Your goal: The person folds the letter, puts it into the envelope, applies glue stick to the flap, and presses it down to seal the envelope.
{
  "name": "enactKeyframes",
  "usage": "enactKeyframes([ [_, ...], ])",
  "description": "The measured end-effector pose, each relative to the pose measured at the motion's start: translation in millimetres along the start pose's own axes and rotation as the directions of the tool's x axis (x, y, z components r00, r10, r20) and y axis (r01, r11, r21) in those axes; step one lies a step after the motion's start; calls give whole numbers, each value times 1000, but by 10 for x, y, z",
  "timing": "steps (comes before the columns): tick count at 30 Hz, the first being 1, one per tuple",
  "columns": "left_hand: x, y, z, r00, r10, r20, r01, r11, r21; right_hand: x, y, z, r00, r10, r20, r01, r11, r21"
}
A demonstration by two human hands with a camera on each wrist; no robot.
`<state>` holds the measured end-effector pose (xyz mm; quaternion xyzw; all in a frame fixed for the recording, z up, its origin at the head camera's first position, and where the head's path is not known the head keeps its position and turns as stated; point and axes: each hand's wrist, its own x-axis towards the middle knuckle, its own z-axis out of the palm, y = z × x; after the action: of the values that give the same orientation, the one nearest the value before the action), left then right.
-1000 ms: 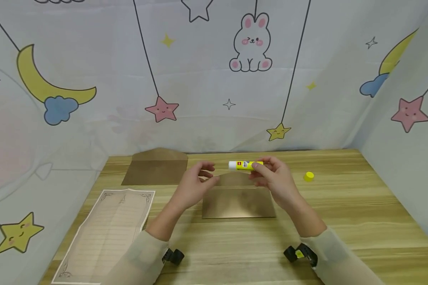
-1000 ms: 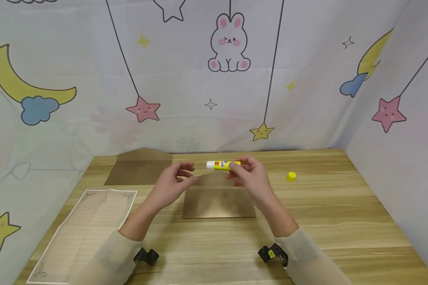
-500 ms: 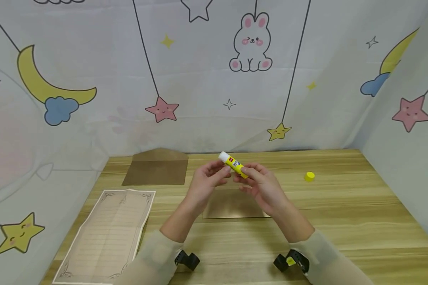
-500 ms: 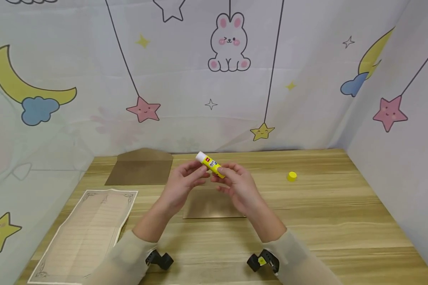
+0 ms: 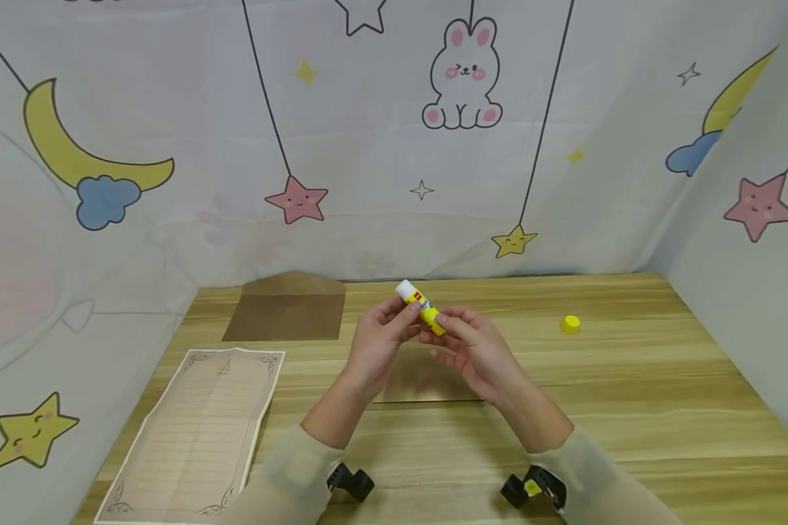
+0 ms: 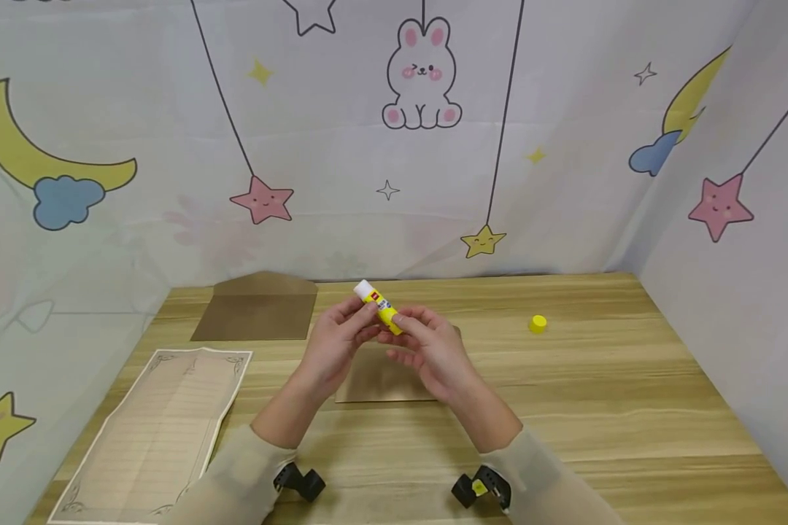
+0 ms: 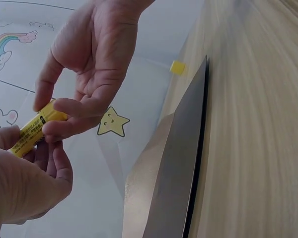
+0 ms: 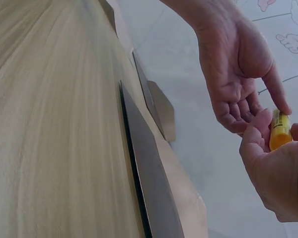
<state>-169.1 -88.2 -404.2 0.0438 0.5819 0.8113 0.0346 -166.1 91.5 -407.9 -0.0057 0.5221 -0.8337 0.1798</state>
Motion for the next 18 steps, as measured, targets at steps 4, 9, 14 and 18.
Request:
enactKeyframes([
  [4,16,-6,-26,1000,-6,-28,5,1000,-14,2,20,-15,1000,21,13,-20,999,-38],
  [9,33,-2,-41,999,-14,-51,13,1000,-16,18,46,-30,999,37,13,-36,996,-82],
  [14,46,-18,-47,998,-17,-61,16,1000,-6,23,67,-21,1000,28,-14,-29,996,-83],
  [18,42,-24,-50,997,-16,-72,17,1000,2,30,89,-13,1000,3,-29,-6,995,-102],
])
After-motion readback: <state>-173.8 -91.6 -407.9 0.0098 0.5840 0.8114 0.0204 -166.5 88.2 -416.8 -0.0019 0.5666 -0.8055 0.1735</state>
